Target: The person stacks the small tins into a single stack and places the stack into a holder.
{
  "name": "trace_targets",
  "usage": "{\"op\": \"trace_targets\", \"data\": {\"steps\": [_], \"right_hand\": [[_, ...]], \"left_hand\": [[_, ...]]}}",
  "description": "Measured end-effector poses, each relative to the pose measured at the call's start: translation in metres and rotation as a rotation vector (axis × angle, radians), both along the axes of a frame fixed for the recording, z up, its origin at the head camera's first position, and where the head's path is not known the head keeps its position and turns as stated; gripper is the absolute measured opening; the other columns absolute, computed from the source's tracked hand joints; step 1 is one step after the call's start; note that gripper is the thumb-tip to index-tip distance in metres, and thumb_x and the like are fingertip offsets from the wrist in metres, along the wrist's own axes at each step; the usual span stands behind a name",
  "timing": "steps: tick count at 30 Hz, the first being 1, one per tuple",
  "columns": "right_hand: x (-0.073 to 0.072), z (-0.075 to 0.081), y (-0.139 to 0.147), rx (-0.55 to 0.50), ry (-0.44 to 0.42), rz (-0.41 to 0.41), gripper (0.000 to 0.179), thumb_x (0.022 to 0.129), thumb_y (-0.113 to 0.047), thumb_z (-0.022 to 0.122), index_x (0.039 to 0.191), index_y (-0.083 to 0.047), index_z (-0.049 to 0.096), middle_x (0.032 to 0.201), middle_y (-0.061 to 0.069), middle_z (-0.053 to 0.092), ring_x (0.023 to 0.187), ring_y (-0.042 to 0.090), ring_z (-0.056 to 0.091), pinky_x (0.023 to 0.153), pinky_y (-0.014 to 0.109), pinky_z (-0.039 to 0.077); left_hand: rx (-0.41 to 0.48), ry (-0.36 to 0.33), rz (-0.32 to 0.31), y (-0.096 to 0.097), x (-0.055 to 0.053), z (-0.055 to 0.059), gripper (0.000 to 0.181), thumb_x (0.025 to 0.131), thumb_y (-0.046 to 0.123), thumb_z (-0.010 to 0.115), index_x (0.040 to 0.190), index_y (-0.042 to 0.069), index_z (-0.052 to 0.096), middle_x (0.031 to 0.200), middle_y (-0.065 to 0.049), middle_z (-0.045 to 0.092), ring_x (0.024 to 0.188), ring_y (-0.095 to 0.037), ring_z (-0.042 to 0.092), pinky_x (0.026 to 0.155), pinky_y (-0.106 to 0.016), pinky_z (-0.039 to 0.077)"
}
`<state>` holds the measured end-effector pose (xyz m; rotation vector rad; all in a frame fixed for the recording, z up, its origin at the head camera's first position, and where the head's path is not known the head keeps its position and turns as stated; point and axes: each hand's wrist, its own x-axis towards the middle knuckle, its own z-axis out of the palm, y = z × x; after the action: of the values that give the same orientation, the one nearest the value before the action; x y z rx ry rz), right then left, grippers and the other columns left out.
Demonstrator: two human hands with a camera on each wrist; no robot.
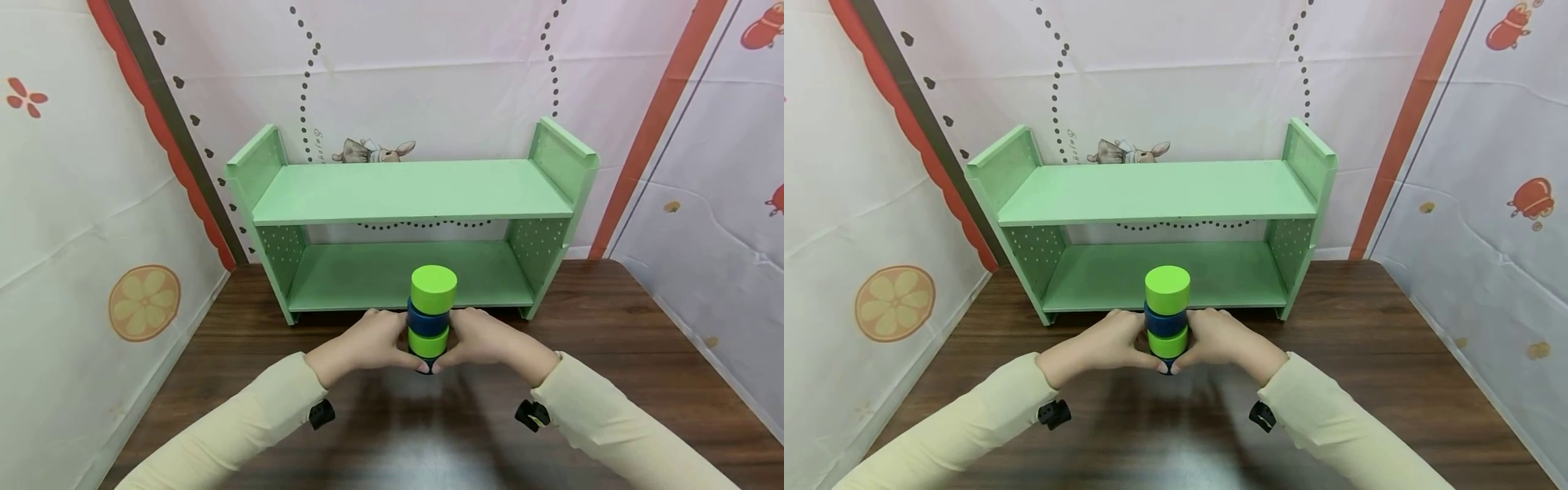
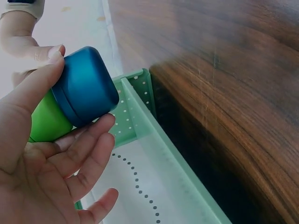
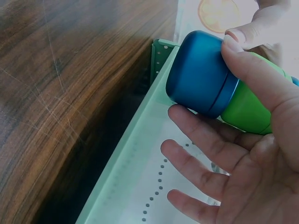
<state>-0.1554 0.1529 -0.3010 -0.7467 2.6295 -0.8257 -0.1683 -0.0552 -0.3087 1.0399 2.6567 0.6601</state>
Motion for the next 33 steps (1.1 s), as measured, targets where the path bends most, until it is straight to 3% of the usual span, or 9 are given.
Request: {"op": "trace_targets", "data": {"steps": [5, 12, 18, 33], "right_hand": [[0.0, 0.005, -0.001, -0.015, 0.018, 0.019, 0.06, 0.069, -0.027, 0.086, 0.119, -0.012, 0.057, 0.111, 0.0, 0.065, 0.096, 0.013, 0.062, 0.083, 0.037, 0.051], [0.0, 0.014, -0.001, -0.021, -0.013, 0.04, 0.059, 0.07, -0.027, 0.085, 0.118, -0.008, 0.057, 0.109, 0.002, 0.066, 0.095, 0.014, 0.063, 0.081, 0.033, 0.051], [-0.002, 0.022, -0.001, -0.011, -0.029, 0.065, 0.055, 0.072, -0.026, 0.084, 0.117, -0.008, 0.058, 0.108, 0.002, 0.067, 0.094, 0.013, 0.064, 0.081, 0.032, 0.052], [-0.013, 0.042, -0.002, -0.022, -0.026, 0.087, 0.054, 0.074, -0.025, 0.082, 0.119, -0.007, 0.057, 0.11, 0.004, 0.067, 0.094, 0.014, 0.064, 0.084, 0.035, 0.051]], "left_hand": [[0.002, 0.017, -0.007, -0.001, 0.001, 0.006, 0.049, 0.075, 0.043, 0.079, 0.113, 0.017, 0.061, 0.092, 0.007, 0.071, 0.082, -0.007, 0.064, 0.089, -0.043, 0.039], [0.013, 0.017, -0.004, -0.002, 0.003, 0.013, 0.049, 0.075, 0.042, 0.079, 0.112, 0.016, 0.061, 0.094, 0.005, 0.072, 0.089, -0.014, 0.067, 0.089, -0.046, 0.038], [-0.014, 0.04, 0.011, -0.002, 0.005, 0.021, 0.049, 0.075, 0.043, 0.078, 0.113, 0.017, 0.06, 0.093, 0.007, 0.072, 0.087, -0.009, 0.066, 0.089, -0.042, 0.04], [-0.021, 0.052, 0.006, -0.004, -0.005, 0.045, 0.048, 0.076, 0.042, 0.079, 0.112, 0.015, 0.061, 0.091, 0.006, 0.073, 0.084, -0.007, 0.067, 0.087, -0.039, 0.042]]}}
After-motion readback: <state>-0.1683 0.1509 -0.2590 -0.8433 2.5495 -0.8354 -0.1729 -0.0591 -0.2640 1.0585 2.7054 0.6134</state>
